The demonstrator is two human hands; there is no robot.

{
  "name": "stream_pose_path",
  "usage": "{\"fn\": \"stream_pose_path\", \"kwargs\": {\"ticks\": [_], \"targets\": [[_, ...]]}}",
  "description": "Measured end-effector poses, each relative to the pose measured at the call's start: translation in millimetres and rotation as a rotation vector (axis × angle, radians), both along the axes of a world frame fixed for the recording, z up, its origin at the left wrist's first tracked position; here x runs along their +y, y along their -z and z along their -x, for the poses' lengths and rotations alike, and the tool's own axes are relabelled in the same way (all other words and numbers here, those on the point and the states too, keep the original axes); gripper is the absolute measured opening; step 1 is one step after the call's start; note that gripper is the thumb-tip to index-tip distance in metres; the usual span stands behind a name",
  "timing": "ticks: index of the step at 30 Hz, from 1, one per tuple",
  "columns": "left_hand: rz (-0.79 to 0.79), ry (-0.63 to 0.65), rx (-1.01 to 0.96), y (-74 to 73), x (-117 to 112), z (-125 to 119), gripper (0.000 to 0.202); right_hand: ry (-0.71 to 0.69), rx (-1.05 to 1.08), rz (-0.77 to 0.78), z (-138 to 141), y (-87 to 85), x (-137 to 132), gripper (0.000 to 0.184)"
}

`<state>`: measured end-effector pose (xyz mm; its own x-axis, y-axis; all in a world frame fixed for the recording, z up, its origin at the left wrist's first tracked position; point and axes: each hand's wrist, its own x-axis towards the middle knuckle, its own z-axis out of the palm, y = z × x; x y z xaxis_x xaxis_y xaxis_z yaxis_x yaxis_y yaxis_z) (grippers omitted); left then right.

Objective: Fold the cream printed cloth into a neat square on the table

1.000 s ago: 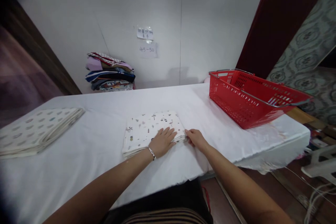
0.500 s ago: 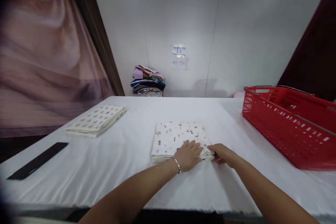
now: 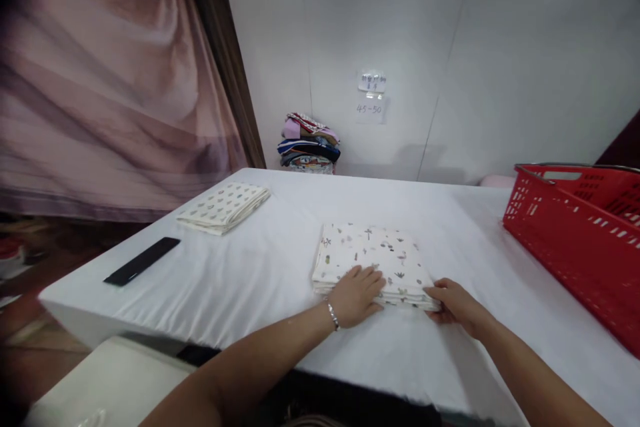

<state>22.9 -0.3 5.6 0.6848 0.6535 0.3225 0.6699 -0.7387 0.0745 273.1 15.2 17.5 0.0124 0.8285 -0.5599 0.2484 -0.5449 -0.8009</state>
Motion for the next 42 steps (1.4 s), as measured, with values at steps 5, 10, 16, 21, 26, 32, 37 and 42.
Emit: {"fn": "stream_pose_path", "kwargs": {"ticks": [5, 10, 16, 21, 26, 32, 37, 42], "targets": [[0.052, -0.239, -0.115, 2.1, -30.1, 76.6, 0.039, -0.108, -0.385, -0.128, -14.1, 3.2, 5.0, 0.036], [0.101, -0.598, -0.403, 12.3, -54.8, 131.4, 0.037, -0.281, -0.788, -0.813, 14.3, -5.8, 4.5, 0.027], [0.372, -0.735, -0.609, 10.6, -57.1, 111.0, 0.025, -0.663, -0.452, -1.121, 126.8, -10.5, -4.8, 0.022], [0.379, -0.76, -0.636, 7.9, -49.7, 94.8, 0.018, -0.722, -0.407, -1.105, 182.8, -8.0, -3.0, 0.017], [0.416, -0.8, -0.666, 12.6, -44.4, 95.1, 0.016, -0.739, -0.489, -1.05, 193.8, -2.7, 2.6, 0.013], [0.424, -0.798, -0.647, 13.3, -40.8, 95.1, 0.017, -0.699, -0.421, -1.051, 190.4, -1.8, 5.0, 0.017], [0.452, -0.794, -0.704, 12.0, -38.8, 95.1, 0.015, -0.824, -0.42, -1.149, 183.6, -2.9, 1.9, 0.015], [0.437, -0.736, -0.82, 13.6, -35.4, 92.6, 0.017, -0.876, -0.548, -1.19, 186.7, -2.8, 1.2, 0.018]]}}
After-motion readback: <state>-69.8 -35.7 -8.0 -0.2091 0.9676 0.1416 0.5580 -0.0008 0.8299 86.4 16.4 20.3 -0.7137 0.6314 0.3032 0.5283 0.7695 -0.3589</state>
